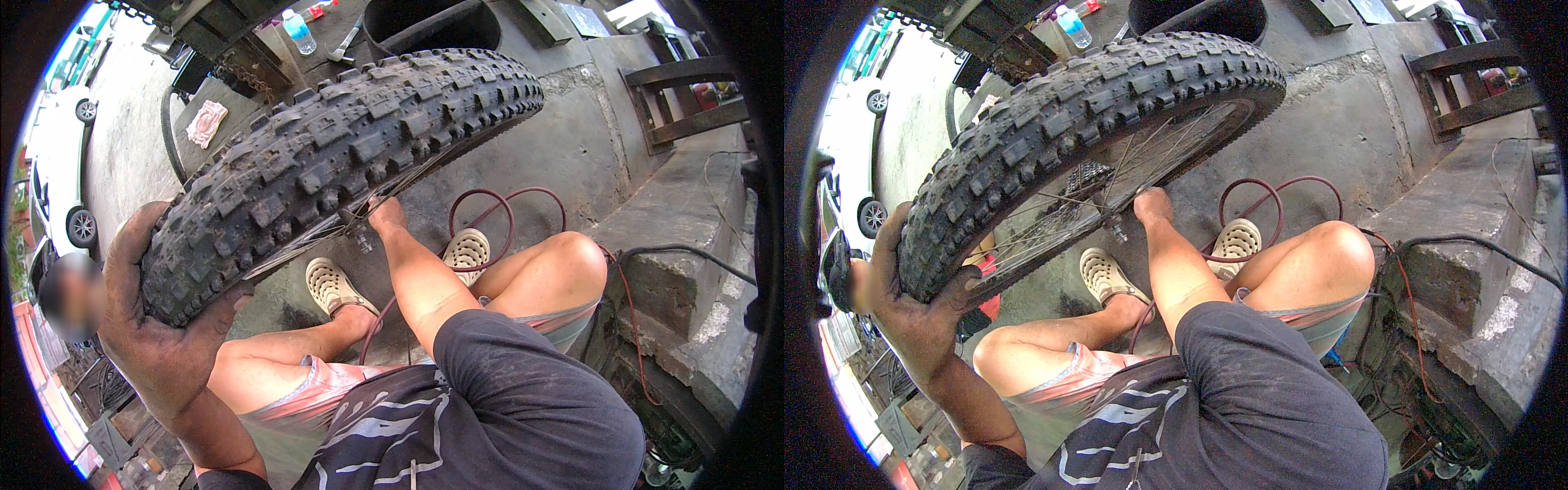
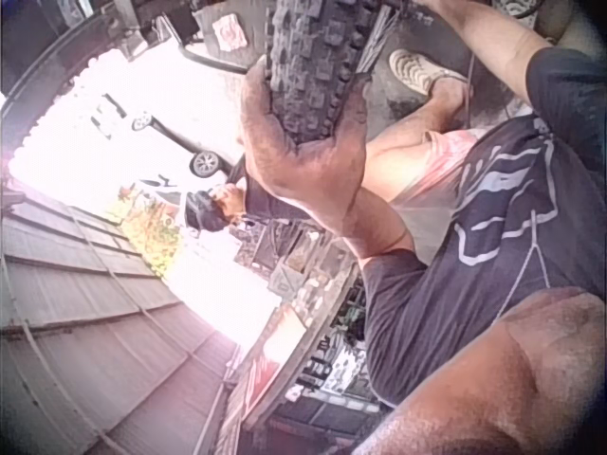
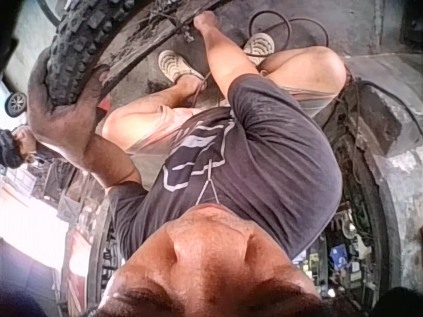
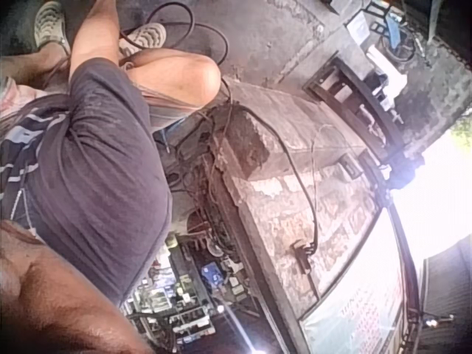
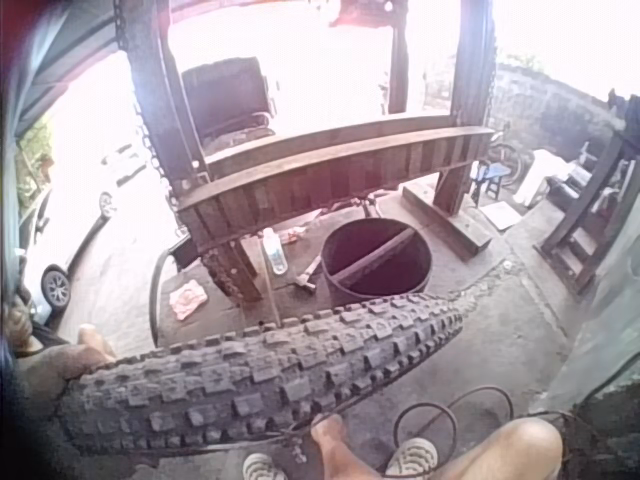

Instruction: The person removes the tire from the rim, inspects the inner tube, and reattaches the tire to the rim. They then inflate the tire using an air hose and check the pressure.

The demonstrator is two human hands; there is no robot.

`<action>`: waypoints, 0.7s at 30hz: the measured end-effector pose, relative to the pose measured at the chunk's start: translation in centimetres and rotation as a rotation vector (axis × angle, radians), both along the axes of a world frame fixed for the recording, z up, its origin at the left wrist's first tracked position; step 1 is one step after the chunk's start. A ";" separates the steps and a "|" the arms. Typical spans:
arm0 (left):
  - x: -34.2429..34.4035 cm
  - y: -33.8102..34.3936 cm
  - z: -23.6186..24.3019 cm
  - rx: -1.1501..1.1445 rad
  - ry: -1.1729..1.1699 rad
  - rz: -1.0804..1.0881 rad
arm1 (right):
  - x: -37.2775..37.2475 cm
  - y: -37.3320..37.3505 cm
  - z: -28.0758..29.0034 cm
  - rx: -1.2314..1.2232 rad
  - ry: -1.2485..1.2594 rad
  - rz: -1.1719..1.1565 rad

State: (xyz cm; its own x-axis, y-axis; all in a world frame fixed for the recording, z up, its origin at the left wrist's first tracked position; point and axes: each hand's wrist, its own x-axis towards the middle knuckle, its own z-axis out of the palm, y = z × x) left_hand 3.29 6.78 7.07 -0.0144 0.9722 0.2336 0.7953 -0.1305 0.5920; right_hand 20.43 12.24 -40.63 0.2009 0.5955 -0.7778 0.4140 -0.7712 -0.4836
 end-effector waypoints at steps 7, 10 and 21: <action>0.1 0.0 0.0 0.017 0.014 -0.010 | -0.2 0.2 -0.1 -0.027 -0.032 -0.019; 0.2 0.0 0.0 0.007 -0.004 -0.002 | -0.1 0.1 -0.9 -0.017 -0.002 0.005; 0.4 -0.1 0.1 0.007 -0.008 -0.005 | -0.2 -0.1 -1.7 0.015 -0.023 0.026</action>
